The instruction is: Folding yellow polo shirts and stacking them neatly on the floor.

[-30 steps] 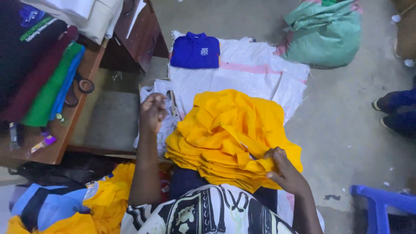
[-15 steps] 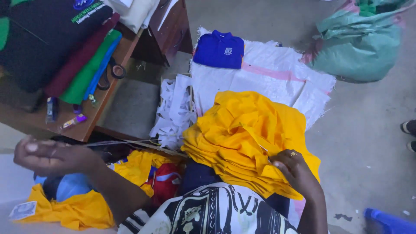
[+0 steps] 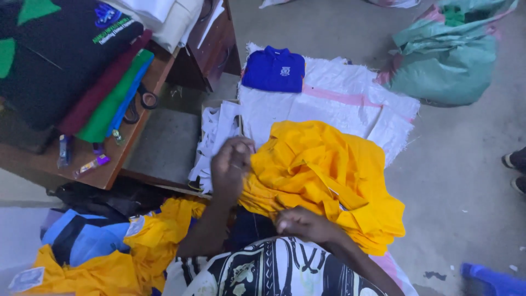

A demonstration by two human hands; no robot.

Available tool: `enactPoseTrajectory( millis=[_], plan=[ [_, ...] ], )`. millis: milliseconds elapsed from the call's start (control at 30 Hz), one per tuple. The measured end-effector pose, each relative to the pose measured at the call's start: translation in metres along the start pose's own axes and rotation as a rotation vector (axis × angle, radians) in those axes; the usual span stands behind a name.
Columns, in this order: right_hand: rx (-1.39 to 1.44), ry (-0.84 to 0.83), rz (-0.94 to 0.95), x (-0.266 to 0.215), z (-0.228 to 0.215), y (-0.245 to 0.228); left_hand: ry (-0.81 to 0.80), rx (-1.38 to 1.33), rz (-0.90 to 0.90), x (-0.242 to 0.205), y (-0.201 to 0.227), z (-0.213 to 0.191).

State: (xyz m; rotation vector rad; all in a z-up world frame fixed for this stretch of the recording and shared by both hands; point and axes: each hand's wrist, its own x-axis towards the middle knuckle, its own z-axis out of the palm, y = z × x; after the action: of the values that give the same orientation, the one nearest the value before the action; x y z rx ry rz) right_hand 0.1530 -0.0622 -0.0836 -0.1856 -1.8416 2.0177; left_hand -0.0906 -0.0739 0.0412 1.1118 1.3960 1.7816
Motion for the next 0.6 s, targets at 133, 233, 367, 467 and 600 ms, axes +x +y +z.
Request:
enactPoseTrajectory(
  millis=[133, 233, 367, 467, 600],
  plan=[
    [0.265, 0.519, -0.037, -0.075, -0.052, -0.015, 0.049, -0.165, -0.053, 0.013, -0.048, 0.001],
    [0.223, 0.653, -0.348, -0.070, -0.040, -0.074, -0.351, -0.331, -0.230, -0.034, -0.100, 0.039],
    [0.544, 0.547, -0.461, -0.053, -0.003, -0.116, -1.356, -0.149, -0.138, -0.083, -0.091, 0.078],
    [0.595, 0.598, -0.588, -0.067, -0.014, -0.140, -1.482, -0.099, -0.140, -0.060, -0.083, 0.069],
    [0.197, 1.008, -0.511, -0.083, -0.040, -0.138, -1.012, 0.203, -0.061, -0.019, -0.016, 0.022]
  ],
)
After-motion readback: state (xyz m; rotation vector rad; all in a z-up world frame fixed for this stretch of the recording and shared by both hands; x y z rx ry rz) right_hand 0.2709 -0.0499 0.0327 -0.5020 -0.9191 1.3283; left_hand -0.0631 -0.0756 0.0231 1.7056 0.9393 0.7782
